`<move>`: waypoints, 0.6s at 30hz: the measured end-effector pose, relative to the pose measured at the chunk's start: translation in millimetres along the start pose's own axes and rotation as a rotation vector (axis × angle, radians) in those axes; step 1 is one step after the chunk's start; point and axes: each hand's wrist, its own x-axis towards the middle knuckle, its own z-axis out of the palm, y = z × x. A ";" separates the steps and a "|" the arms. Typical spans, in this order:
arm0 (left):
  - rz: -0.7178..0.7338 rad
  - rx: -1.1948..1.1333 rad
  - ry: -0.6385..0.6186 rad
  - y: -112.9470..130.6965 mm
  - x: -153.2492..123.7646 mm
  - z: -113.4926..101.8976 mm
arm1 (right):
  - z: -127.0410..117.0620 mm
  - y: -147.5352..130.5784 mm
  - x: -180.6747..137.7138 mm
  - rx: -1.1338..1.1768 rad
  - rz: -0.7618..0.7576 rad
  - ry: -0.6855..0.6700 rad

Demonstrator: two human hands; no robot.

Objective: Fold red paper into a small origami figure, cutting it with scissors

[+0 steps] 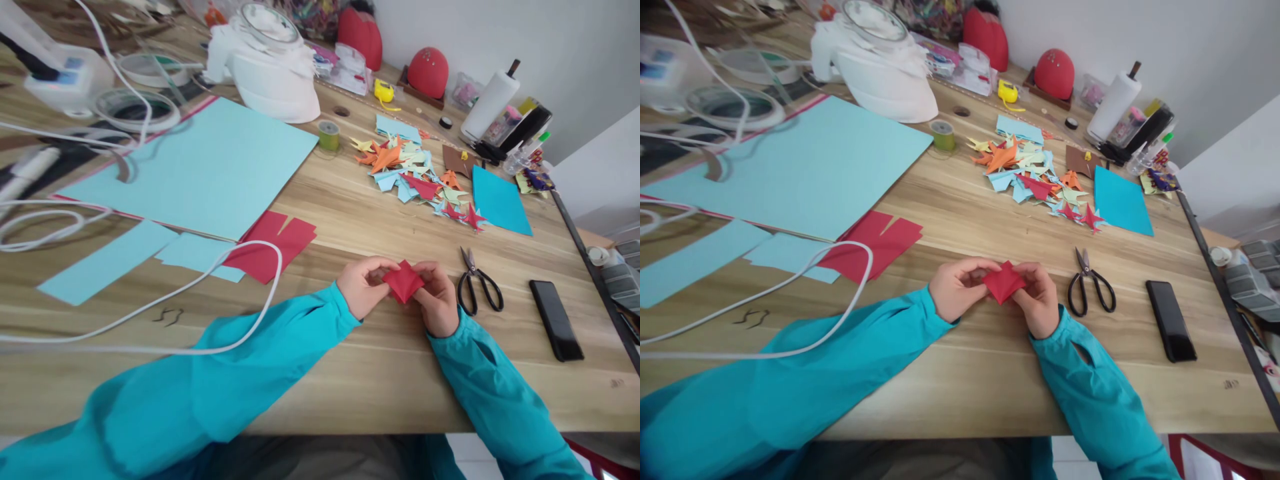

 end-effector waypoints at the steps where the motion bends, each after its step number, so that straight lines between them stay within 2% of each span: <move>1: 0.003 0.015 0.005 -0.1 -0.1 -0.1 | 0.2 0.2 0.2 -0.011 -0.004 0.001; 9: 0.178 0.154 0.067 -2.6 0.9 -3.1 | -4.5 8.2 1.1 -0.043 -0.011 0.043; 18: 0.188 0.186 0.086 2.1 -0.5 -2.7 | -4.5 8.5 3.1 -0.025 -0.010 0.125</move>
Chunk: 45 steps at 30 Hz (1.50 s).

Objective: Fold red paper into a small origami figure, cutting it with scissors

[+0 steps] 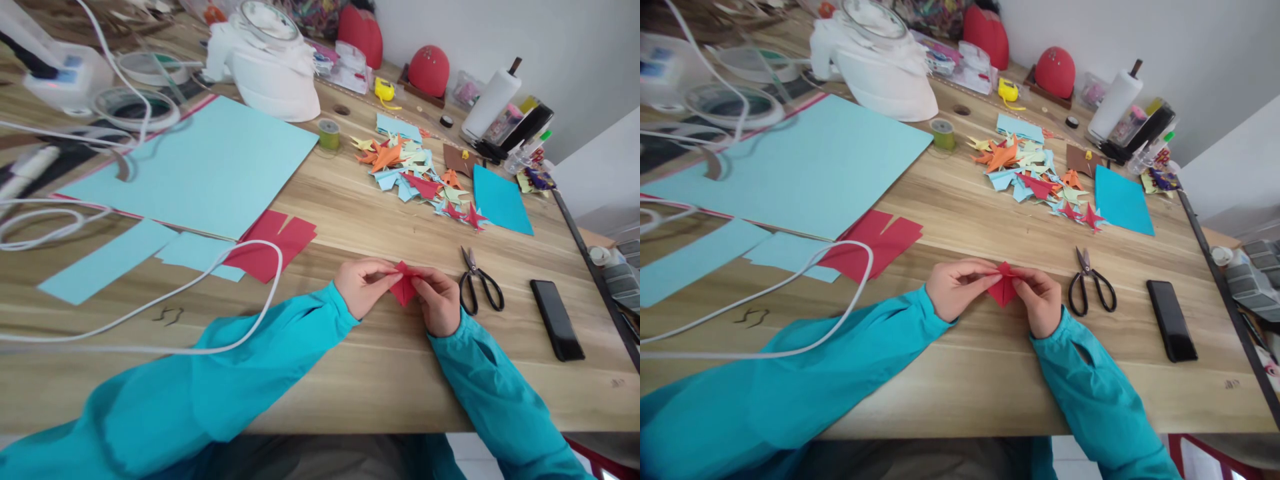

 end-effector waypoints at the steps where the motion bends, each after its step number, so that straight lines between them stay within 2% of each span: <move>1: -0.019 -0.011 0.004 -0.1 0.0 0.2 | 0.2 0.0 0.2 0.027 0.015 0.007; 5: -0.126 -0.081 0.003 -1.6 0.2 1.2 | 0.8 -0.1 0.1 0.116 0.058 -0.019; 8: -0.135 -0.113 0.001 -1.3 0.3 2.0 | 1.7 -0.9 -1.0 0.096 0.024 -0.034; 16: -0.068 0.001 -0.017 2.3 -2.3 1.4 | 6.1 -9.5 -3.2 -0.043 -0.055 -0.128; 22: 0.090 0.155 -0.024 -0.7 -4.7 0.3 | 9.9 -11.2 -3.9 -0.122 -0.137 -0.122; 26: 0.172 0.224 -0.052 0.9 -5.7 -0.7 | 9.5 -10.2 -4.7 -0.166 -0.141 -0.122; 31: 0.191 0.248 -0.047 1.9 -5.1 -0.6 | 9.0 -10.7 -5.6 -0.186 -0.158 -0.108; 38: 0.126 0.223 0.008 -0.9 -4.8 0.3 | 9.4 -10.6 -6.0 -0.201 -0.176 -0.071; 45: 0.211 0.237 0.010 -2.2 -3.5 -1.3 | 9.2 -11.5 -4.7 -0.168 -0.168 -0.089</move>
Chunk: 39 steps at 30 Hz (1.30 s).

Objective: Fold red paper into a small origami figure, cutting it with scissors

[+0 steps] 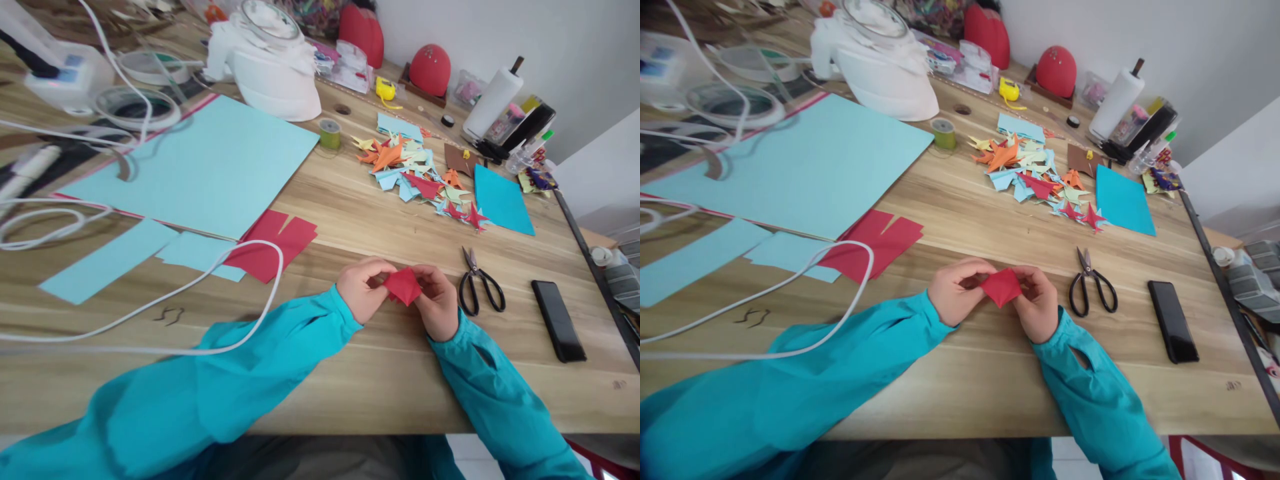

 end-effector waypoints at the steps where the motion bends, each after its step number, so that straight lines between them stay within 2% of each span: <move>1: 0.017 0.000 -0.001 -0.2 0.1 -0.1 | -0.2 -0.1 0.0 0.010 0.005 -0.004; 6: 0.053 0.015 -0.003 -1.3 -0.1 -0.5 | -1.1 0.2 -0.8 0.017 0.050 -0.015; 15: 0.069 0.023 -0.081 0.7 -0.7 -1.7 | -0.9 -0.6 -0.2 -0.069 -0.001 0.007; 22: 0.032 0.008 -0.060 2.6 -0.9 -1.4 | -1.2 0.6 0.4 -0.050 0.077 0.020; 29: 0.022 0.024 -0.076 4.0 -0.3 -1.8 | -2.4 0.7 0.3 -0.050 0.018 0.009; 39: 0.033 -0.012 -0.152 8.6 -0.5 -2.1 | -1.7 -0.1 -1.3 0.031 0.111 -0.014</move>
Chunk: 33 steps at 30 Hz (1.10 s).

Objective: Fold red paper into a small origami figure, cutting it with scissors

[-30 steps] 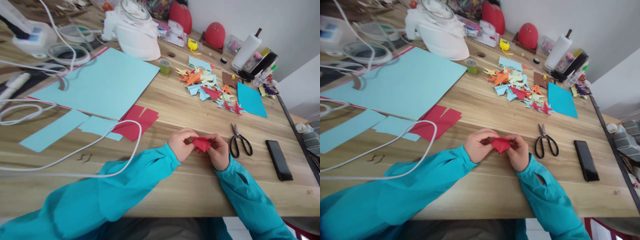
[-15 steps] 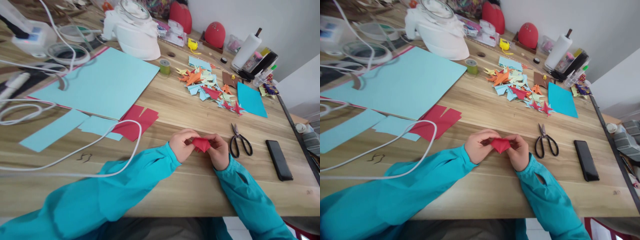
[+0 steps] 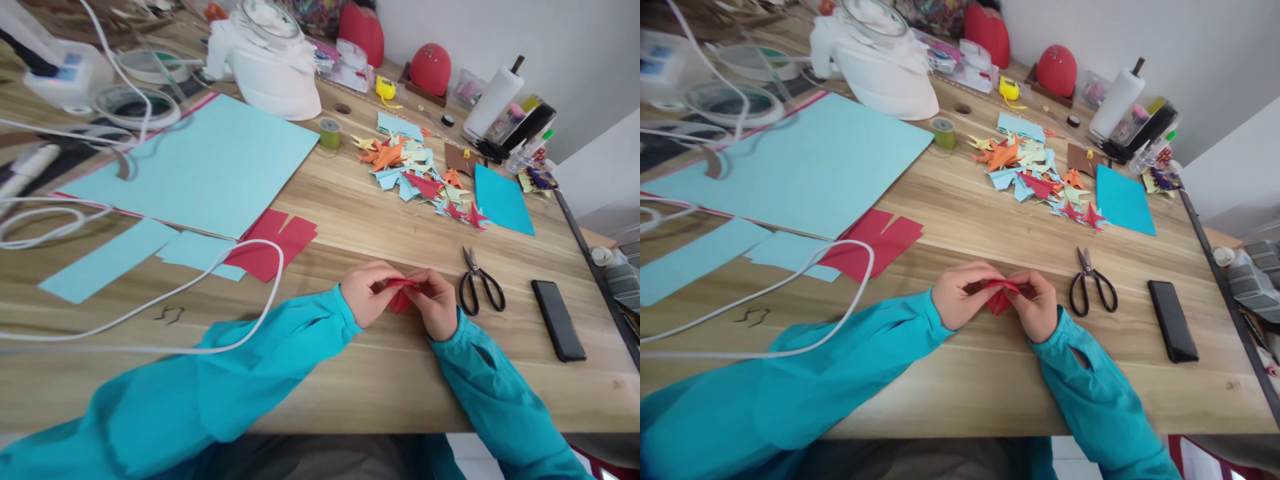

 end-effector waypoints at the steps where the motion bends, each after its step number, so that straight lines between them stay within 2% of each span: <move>1: -0.004 0.005 0.001 -1.1 0.1 0.1 | 0.5 -0.7 -0.2 -0.012 0.009 0.004; 9: -0.030 0.021 0.019 -1.2 0.3 0.3 | 1.5 -2.0 -0.3 -0.088 -0.003 -0.008; 17: 0.122 -0.045 -0.020 -0.9 1.1 -0.8 | 0.9 -2.6 -2.1 -0.212 -0.028 -0.171; 26: 0.002 -0.113 0.017 1.1 3.4 -2.3 | -1.7 -3.4 0.0 -0.355 -0.069 -0.264; 30: -0.075 -0.211 0.090 -1.3 6.1 -2.7 | -2.1 -2.1 -0.7 -0.356 -0.073 -0.256; 33: -0.183 -0.307 0.127 -1.9 8.6 -3.9 | -1.3 -1.4 -1.2 -0.281 -0.016 -0.218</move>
